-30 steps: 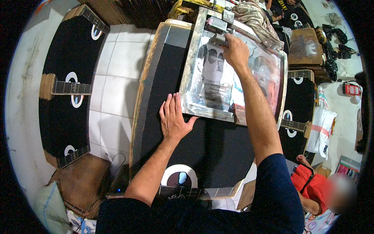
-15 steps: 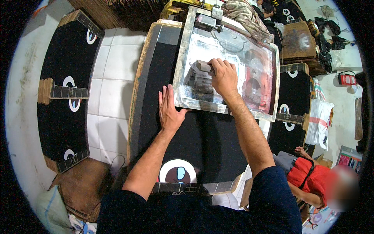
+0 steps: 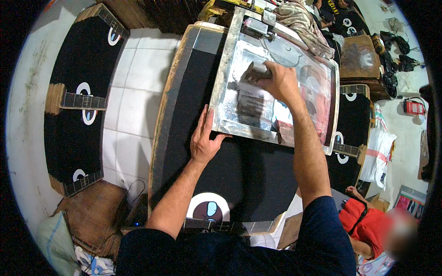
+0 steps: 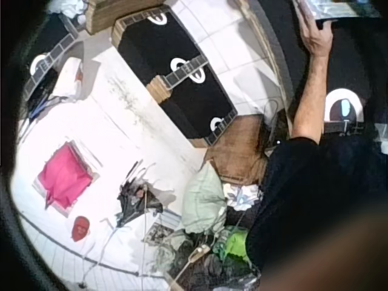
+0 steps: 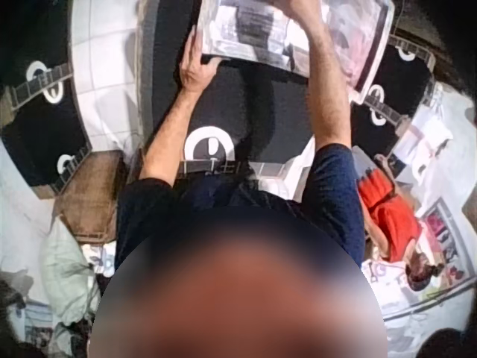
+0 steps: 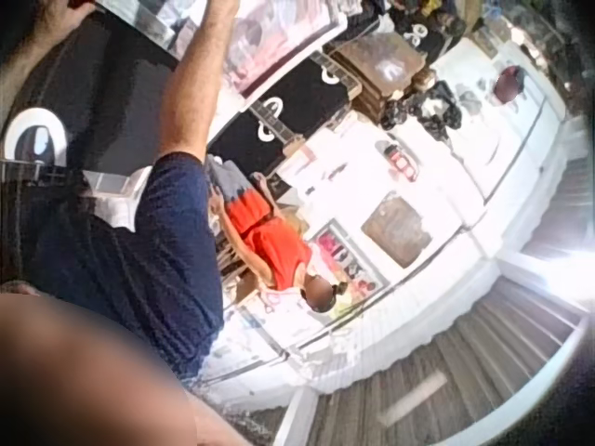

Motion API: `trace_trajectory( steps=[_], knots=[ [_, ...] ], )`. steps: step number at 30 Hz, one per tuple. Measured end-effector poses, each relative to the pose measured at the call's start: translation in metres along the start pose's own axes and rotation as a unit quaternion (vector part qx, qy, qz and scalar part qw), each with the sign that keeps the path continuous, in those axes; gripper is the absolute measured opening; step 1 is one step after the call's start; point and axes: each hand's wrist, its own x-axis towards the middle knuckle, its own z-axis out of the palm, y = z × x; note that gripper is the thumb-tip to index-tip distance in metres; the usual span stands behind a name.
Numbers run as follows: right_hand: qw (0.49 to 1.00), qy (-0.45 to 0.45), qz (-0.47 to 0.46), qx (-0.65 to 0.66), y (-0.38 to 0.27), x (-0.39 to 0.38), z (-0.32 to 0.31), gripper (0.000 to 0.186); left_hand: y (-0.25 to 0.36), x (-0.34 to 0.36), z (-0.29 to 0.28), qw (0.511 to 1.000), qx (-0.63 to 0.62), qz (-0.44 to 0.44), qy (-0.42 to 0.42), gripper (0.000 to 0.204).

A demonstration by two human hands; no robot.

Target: The person repeatedly places a screen printing frame over a black t-shirt, uses a squeegee to pull ink across the screen, then lifts the frame to reveal the printed design. This cycle is repeated multiple times on the same shirt.

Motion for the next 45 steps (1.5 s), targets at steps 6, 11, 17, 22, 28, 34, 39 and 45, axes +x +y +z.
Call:
trace_trajectory(
  steps=[6, 11, 17, 22, 28, 34, 39, 45],
  knots=[
    [0.998, 0.003, 0.053, -0.045, 0.052, 0.092, 0.004, 0.062, -0.001, 0.0, -0.001, 0.999, 0.045, 0.014, -0.015, 0.102],
    [0.995, 0.079, 0.057, 0.005, 0.018, 0.033, 0.022, 0.05, -0.003, 0.001, 0.0, 0.999, 0.037, 0.025, -0.009, 0.102],
    [0.996, 0.083, -0.019, -0.001, -0.032, -0.045, 0.014, 0.037, 0.0, 0.0, 0.0, 1.0, 0.018, 0.003, -0.012, 0.1],
    [0.994, 0.088, 0.037, -0.049, 0.02, 0.047, -0.007, 0.049, -0.001, 0.002, -0.001, 0.999, 0.045, 0.027, -0.01, 0.099],
    [0.994, -0.029, 0.067, -0.084, 0.068, 0.161, 0.007, 0.061, 0.0, 0.001, 0.0, 0.998, 0.056, 0.032, -0.013, 0.099],
    [0.987, 0.151, 0.004, 0.061, 0.083, 0.054, -0.026, 0.052, 0.0, 0.001, 0.001, 0.998, 0.061, 0.034, -0.009, 0.099],
    [0.996, -0.059, -0.049, 0.046, 0.038, -0.153, -0.049, 0.097, 0.0, 0.0, 0.001, 0.998, 0.059, 0.031, -0.018, 0.099],
    [1.0, -0.012, -0.015, 0.004, 0.042, -0.167, -0.03, 0.044, -0.002, -0.005, 0.003, 0.996, 0.076, 0.042, -0.02, 0.1]
  ],
)
